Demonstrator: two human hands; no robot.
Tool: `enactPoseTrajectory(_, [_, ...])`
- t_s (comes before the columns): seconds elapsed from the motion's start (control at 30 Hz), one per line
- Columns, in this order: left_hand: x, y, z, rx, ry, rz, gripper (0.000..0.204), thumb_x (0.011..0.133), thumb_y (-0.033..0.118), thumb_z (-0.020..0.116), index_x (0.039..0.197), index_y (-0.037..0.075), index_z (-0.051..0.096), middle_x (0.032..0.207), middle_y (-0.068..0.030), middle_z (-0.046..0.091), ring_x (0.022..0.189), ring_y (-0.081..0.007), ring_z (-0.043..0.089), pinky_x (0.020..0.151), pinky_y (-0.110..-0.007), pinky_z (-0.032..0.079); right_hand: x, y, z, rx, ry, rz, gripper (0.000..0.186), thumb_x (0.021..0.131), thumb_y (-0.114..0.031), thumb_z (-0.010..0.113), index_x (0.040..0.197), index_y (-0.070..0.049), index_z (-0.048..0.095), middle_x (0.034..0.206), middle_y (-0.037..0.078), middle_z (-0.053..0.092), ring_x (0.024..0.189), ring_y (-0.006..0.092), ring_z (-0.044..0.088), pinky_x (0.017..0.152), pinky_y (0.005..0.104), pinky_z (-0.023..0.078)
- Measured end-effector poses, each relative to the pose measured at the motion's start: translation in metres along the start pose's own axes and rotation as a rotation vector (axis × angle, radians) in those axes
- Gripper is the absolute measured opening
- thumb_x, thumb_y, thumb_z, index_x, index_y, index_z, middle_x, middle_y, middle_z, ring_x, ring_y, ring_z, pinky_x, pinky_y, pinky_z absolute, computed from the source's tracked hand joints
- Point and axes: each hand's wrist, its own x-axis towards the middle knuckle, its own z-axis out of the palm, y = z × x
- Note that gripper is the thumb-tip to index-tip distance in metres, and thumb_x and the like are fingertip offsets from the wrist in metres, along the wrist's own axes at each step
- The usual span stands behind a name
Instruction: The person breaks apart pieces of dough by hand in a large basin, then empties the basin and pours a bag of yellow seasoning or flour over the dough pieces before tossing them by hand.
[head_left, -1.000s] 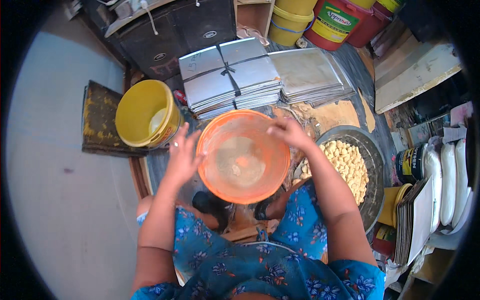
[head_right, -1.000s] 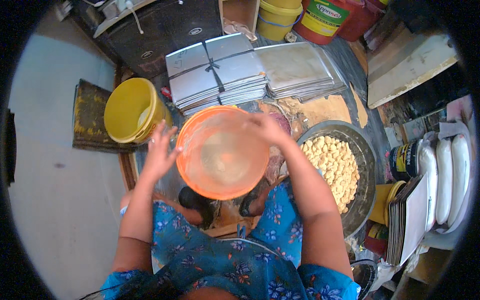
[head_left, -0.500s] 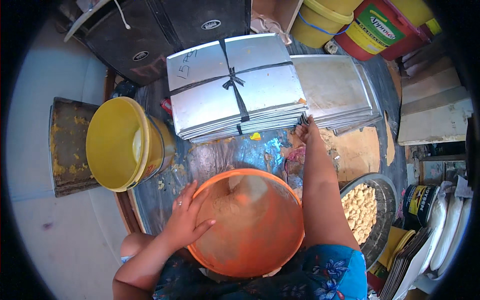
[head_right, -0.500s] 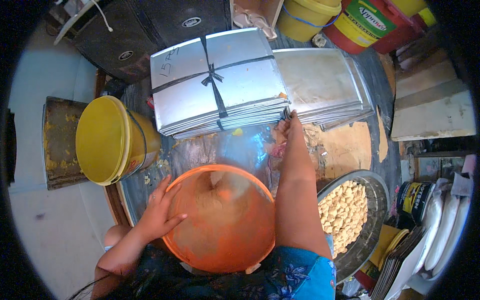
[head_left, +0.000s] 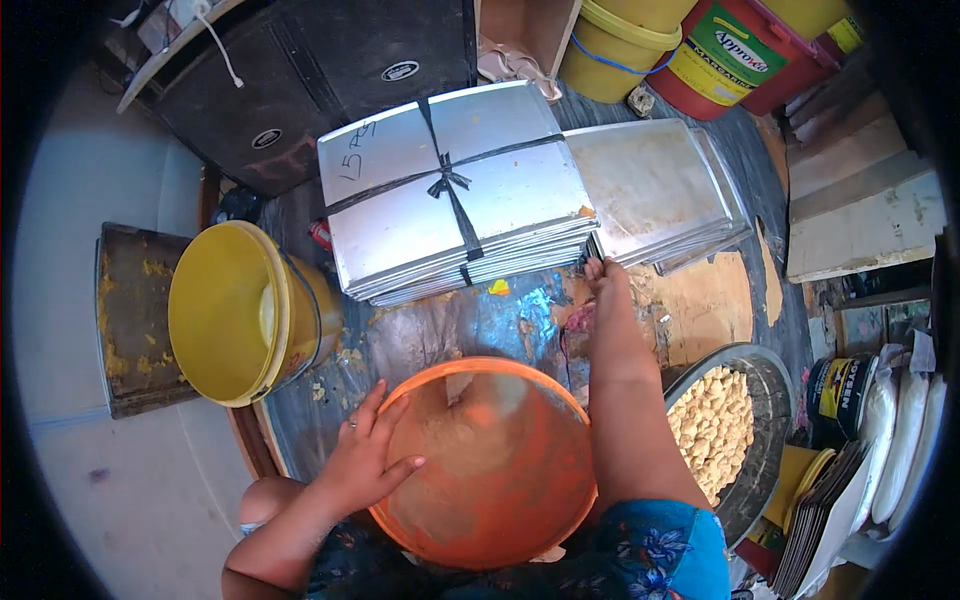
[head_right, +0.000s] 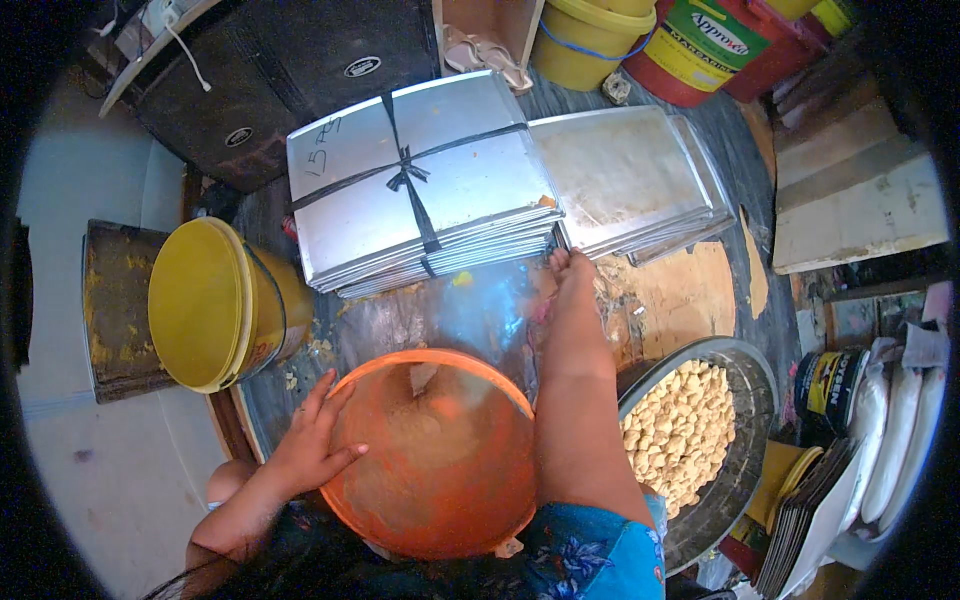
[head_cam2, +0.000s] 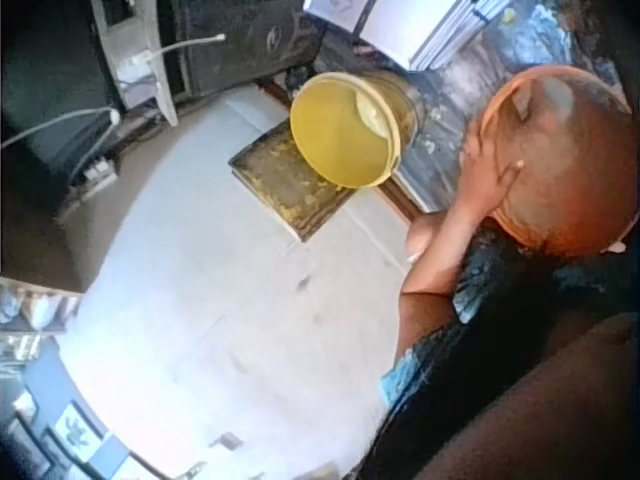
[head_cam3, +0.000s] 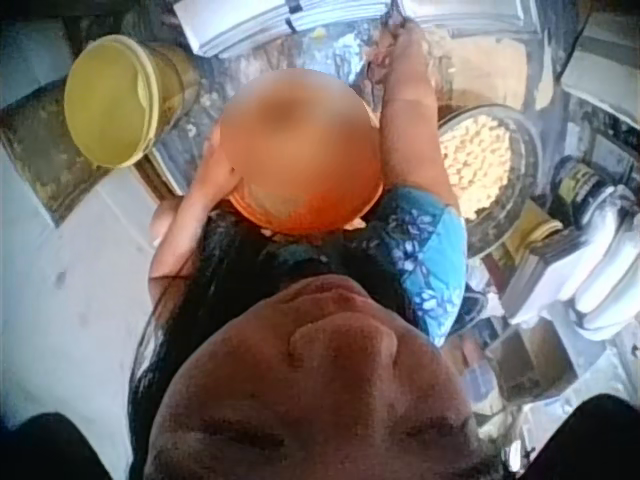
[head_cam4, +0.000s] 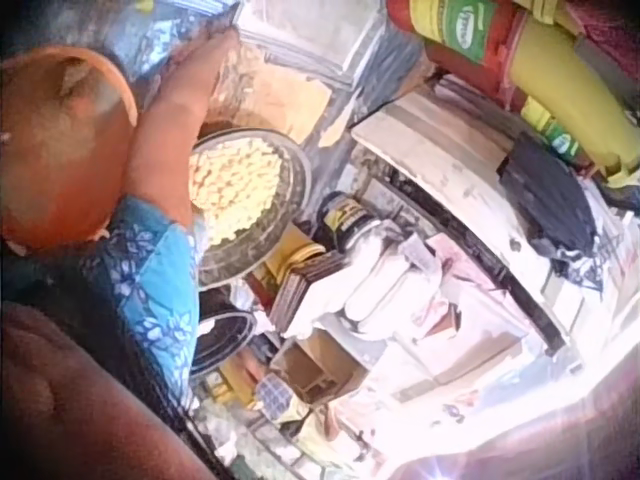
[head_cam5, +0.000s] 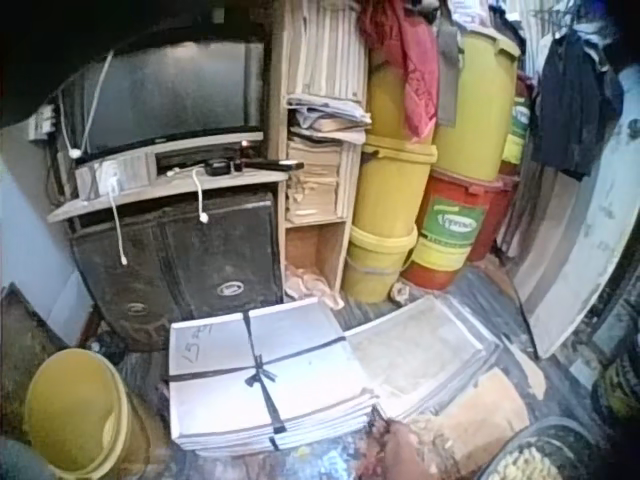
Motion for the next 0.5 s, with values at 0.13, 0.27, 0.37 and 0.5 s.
enactPoseTrajectory(0.13, [-0.013, 0.007, 0.007, 0.029, 0.045, 0.07, 0.077, 0.079, 0.042, 0.06, 0.138, 0.007, 0.024, 0.142, -0.0245, 0.013, 0.127, -0.043, 0.027, 0.099, -0.051, 0.025, 0.057, -0.04, -0.076, 0.13, -0.003, -0.086, 0.019, 0.093, -0.016, 0.038, 0.106, -0.005, 0.046, 0.09, 0.014, 0.06, 0.071, 0.0268, 0.062, 0.065, 0.0403, 0.054])
enactPoseTrajectory(0.27, [-0.045, 0.009, 0.008, 0.056, 0.058, 0.003, 0.077, 0.079, 0.041, 0.06, 0.138, 0.008, 0.024, 0.143, -0.0248, 0.012, 0.128, -0.0428, 0.024, 0.1, -0.051, 0.025, 0.013, -0.029, -0.092, 0.176, 0.064, -0.051, 0.022, 0.094, -0.017, 0.036, 0.109, -0.005, 0.045, 0.088, 0.014, 0.059, 0.07, 0.0278, 0.062, 0.069, 0.0457, 0.054])
enactPoseTrajectory(0.37, [-0.056, 0.011, 0.012, 0.093, 0.098, 0.057, 0.079, 0.079, 0.04, 0.061, 0.139, 0.009, 0.022, 0.143, -0.0246, 0.011, 0.13, -0.0423, 0.022, 0.1, -0.05, 0.024, -0.039, -0.048, -0.093, 0.183, 0.094, -0.058, 0.026, 0.092, -0.02, 0.04, 0.113, -0.005, 0.044, 0.1, 0.012, 0.055, 0.079, 0.0275, 0.059, 0.074, 0.0457, 0.051])
enactPoseTrajectory(0.5, [-0.059, 0.019, 0.015, 0.162, 0.082, 0.03, 0.084, 0.077, 0.039, 0.064, 0.141, 0.012, 0.017, 0.144, -0.0236, 0.011, 0.132, -0.0407, 0.017, 0.102, -0.051, 0.02, -0.019, -0.101, -0.115, 0.128, -0.172, -0.313, 0.047, 0.09, -0.033, 0.046, 0.13, -0.013, 0.032, 0.122, 0.013, 0.043, 0.107, 0.0286, 0.048, 0.084, 0.0552, 0.042])
